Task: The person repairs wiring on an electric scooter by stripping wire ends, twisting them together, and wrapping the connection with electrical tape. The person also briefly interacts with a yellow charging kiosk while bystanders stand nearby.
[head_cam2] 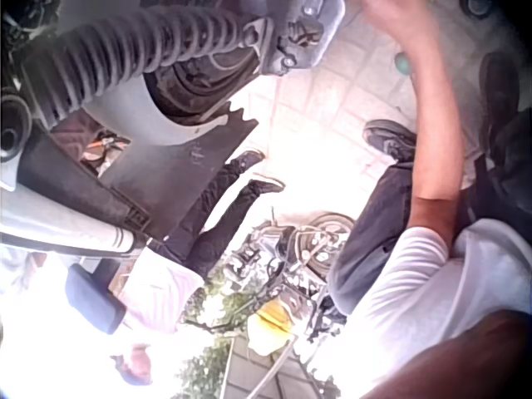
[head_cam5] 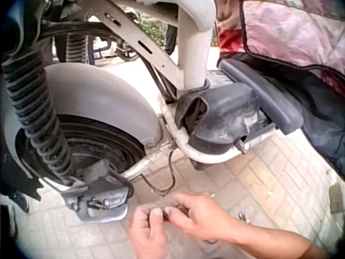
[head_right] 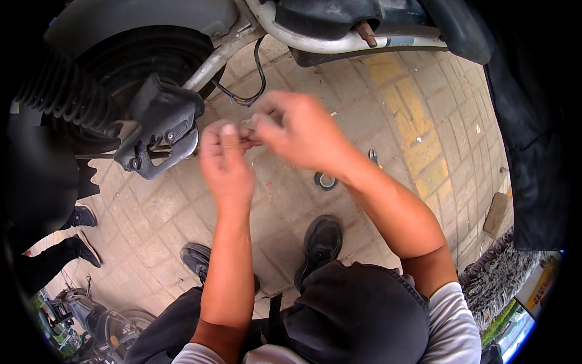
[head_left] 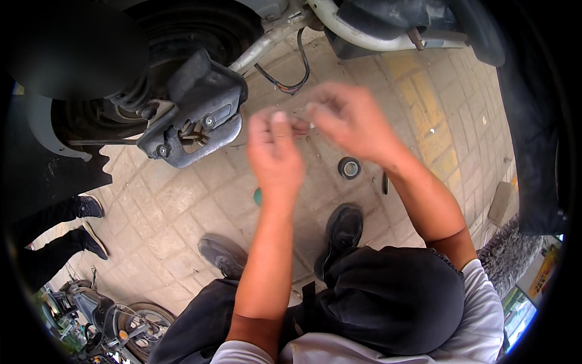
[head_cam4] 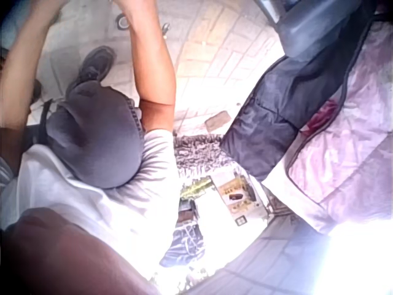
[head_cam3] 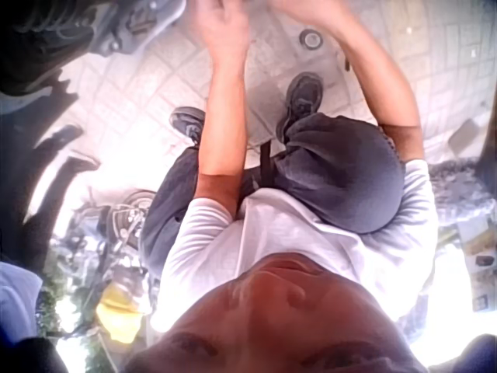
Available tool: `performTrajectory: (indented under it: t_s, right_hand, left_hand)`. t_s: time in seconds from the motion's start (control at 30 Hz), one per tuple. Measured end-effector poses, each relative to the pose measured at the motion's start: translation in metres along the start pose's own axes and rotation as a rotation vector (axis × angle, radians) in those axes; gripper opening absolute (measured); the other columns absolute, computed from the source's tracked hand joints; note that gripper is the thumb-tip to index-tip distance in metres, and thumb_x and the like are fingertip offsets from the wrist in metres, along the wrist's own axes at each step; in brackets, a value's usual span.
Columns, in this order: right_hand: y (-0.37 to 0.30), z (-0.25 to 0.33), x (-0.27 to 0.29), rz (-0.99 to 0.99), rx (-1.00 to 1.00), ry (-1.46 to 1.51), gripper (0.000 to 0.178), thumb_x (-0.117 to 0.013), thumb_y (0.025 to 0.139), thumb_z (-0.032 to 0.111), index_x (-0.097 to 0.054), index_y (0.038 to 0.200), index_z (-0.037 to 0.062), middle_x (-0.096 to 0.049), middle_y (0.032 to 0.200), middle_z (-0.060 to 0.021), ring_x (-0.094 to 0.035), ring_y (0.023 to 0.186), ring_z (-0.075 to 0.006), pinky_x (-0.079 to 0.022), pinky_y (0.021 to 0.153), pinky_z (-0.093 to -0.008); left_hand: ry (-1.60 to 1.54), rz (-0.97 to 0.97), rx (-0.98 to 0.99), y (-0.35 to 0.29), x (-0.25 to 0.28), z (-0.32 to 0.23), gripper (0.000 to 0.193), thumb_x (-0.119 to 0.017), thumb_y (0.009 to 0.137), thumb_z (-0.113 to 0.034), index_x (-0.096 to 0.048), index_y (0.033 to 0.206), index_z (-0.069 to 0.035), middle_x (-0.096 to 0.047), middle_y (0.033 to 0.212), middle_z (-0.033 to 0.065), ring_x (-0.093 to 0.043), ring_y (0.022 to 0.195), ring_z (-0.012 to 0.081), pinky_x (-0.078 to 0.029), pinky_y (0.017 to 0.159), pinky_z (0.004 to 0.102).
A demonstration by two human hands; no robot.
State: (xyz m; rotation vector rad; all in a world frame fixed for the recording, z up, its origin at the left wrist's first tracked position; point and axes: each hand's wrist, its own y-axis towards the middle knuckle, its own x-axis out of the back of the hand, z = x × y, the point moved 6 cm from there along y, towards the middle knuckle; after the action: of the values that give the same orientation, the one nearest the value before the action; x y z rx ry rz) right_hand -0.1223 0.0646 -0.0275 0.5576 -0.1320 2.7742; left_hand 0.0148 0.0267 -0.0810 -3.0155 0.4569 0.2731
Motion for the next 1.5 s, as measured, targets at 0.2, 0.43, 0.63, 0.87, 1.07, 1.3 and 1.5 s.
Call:
performTrajectory:
  t_s: [0.2, 0.43, 0.63, 0.87, 1.07, 1.3, 1.5]
  right_hand:
    - [0.009, 0.004, 0.009, -0.270, 0.298, -0.201, 0.012, -0.063, 0.082, 0.012, -0.064, 0.083, 0.0008, -0.059, 0.073, -0.0116, -0.056, 0.059, -0.0267, -0.045, 0.055, -0.0364]
    - [0.028, -0.002, -0.015, -0.278, 0.386, -0.405, 0.010, -0.064, 0.080, 0.014, -0.064, 0.082, 0.0037, -0.059, 0.079, -0.0119, -0.060, 0.069, -0.0355, -0.049, 0.060, -0.0445]
    - [0.033, -0.003, -0.024, -0.261, 0.479, -0.487, 0.009, -0.063, 0.079, 0.014, -0.061, 0.080, 0.0049, -0.059, 0.078, -0.0102, -0.060, 0.066, -0.0348, -0.049, 0.056, -0.0444]
    - [0.034, -0.002, -0.026, -0.253, 0.516, -0.533, 0.009, -0.063, 0.077, 0.014, -0.061, 0.080, 0.0061, -0.058, 0.077, -0.0097, -0.061, 0.065, -0.0336, -0.050, 0.055, -0.0433]
    - [0.034, -0.001, -0.028, -0.246, 0.514, -0.563, 0.009, -0.064, 0.076, 0.014, -0.060, 0.079, 0.0066, -0.058, 0.077, -0.0090, -0.061, 0.065, -0.0326, -0.050, 0.054, -0.0428]
    - [0.027, 0.008, -0.028, -0.255, 0.620, -0.631, 0.013, -0.064, 0.071, 0.015, -0.063, 0.082, 0.0074, -0.057, 0.074, -0.0055, -0.062, 0.066, -0.0265, -0.050, 0.052, -0.0381]
    - [0.029, 0.011, -0.023, -0.180, 0.634, -0.721, 0.015, -0.067, 0.070, 0.013, -0.063, 0.082, 0.0060, -0.059, 0.076, -0.0062, -0.062, 0.068, -0.0257, -0.050, 0.054, -0.0367]
  left_hand:
    - [-0.035, -0.221, 0.034, 0.009, -0.001, 0.012, 0.017, -0.055, 0.095, -0.014, -0.057, 0.095, 0.003, -0.062, 0.088, 0.0090, -0.059, 0.078, 0.0122, -0.049, 0.072, 0.0262]
    - [-0.258, -0.288, 0.115, 0.028, -0.011, 0.020, 0.020, -0.057, 0.091, -0.010, -0.060, 0.099, 0.008, -0.064, 0.090, 0.0095, -0.061, 0.079, 0.0145, -0.050, 0.074, 0.0264]
    - [-0.454, -0.323, 0.224, 0.028, -0.010, 0.017, 0.020, -0.055, 0.091, -0.010, -0.058, 0.099, 0.008, -0.062, 0.096, 0.0125, -0.061, 0.087, 0.0180, -0.051, 0.080, 0.0298]
    - [-0.529, -0.301, 0.357, 0.039, -0.011, 0.020, 0.018, -0.059, 0.090, -0.014, -0.056, 0.095, 0.003, -0.059, 0.090, 0.0093, -0.059, 0.083, 0.0166, -0.048, 0.074, 0.0288]
    - [-0.464, -0.303, 0.352, 0.041, -0.008, 0.026, 0.017, -0.060, 0.090, -0.015, -0.055, 0.094, 0.001, -0.060, 0.089, 0.0076, -0.059, 0.081, 0.0155, -0.048, 0.073, 0.0280]
    - [-0.514, -0.324, 0.396, 0.037, -0.012, 0.022, 0.014, -0.058, 0.093, -0.013, -0.056, 0.095, 0.001, -0.060, 0.089, 0.0073, -0.059, 0.080, 0.0146, -0.049, 0.072, 0.0270]
    - [-0.562, -0.313, 0.443, 0.038, -0.019, 0.029, 0.012, -0.056, 0.093, -0.011, -0.058, 0.095, 0.000, -0.061, 0.088, 0.0055, -0.059, 0.077, 0.0130, -0.049, 0.068, 0.0252]
